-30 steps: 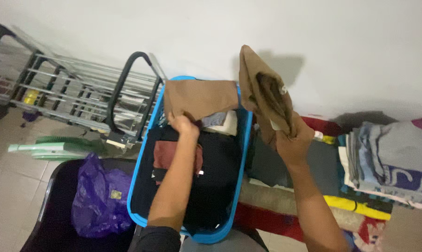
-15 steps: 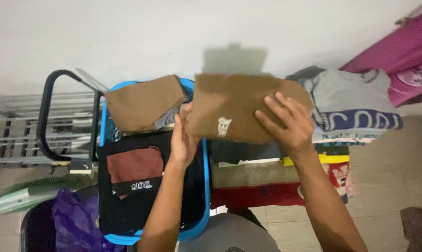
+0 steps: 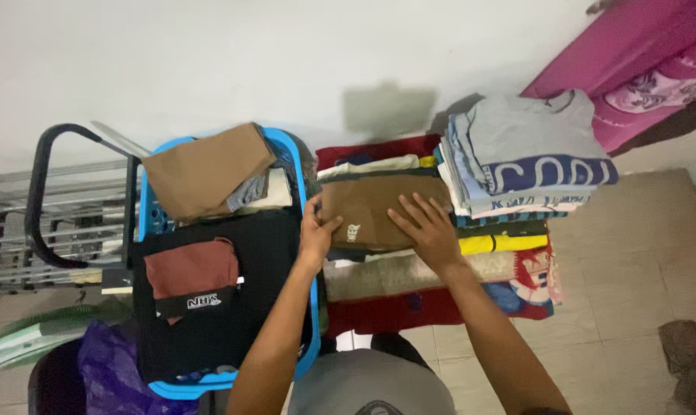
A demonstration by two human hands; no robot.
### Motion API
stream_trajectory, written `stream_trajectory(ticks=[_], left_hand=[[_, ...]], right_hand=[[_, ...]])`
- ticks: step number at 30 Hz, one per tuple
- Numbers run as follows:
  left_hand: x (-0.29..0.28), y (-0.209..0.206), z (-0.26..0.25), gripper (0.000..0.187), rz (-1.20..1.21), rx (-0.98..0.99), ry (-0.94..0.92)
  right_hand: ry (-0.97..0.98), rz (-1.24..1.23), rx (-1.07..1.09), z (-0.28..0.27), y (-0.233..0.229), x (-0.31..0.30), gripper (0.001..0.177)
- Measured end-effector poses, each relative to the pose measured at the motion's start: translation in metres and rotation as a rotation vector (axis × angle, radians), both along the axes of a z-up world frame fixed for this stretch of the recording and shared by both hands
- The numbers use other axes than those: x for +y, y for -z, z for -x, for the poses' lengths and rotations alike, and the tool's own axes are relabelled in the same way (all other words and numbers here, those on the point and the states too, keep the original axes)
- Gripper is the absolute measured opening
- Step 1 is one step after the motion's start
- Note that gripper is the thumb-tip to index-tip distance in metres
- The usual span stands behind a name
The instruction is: The person folds shirts and trousers by hand, moving them from a blue laundry basket to a stack on a padded surface.
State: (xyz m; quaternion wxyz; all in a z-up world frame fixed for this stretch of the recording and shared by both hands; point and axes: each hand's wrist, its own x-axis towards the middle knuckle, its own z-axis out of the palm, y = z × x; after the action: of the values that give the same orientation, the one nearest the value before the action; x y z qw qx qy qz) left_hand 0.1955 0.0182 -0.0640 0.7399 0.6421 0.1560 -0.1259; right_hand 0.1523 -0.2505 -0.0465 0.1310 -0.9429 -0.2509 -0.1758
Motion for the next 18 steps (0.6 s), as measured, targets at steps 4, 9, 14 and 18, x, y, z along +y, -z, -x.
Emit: stream_trajectory(ticks=[4, 9, 14, 18], left_hand=[[0.000, -0.014, 0.011, 0.074, 0.083, -0.178, -0.013], [-0.007, -0.047, 0.022, 0.078, -0.320, -0.238, 0.008], [-0.025, -0.100, 0.033, 0.068, -0.915, -0.563, 0.100], [-0.055, -0.097, 0.015, 0.058, -1.218, -0.694, 0.331]], right_hand=[[-0.047, -0.051, -0.072, -0.003, -0.023, 0.000, 0.064], [-0.030, 0.037, 0.065, -0.002, -0.046, 0.006, 0.075], [-0.131, -0.209, 0.150, 0.002, -0.063, 0.007, 0.074], [0.070, -0.190, 0.044, -0.018, -0.047, 0.025, 0.064]])
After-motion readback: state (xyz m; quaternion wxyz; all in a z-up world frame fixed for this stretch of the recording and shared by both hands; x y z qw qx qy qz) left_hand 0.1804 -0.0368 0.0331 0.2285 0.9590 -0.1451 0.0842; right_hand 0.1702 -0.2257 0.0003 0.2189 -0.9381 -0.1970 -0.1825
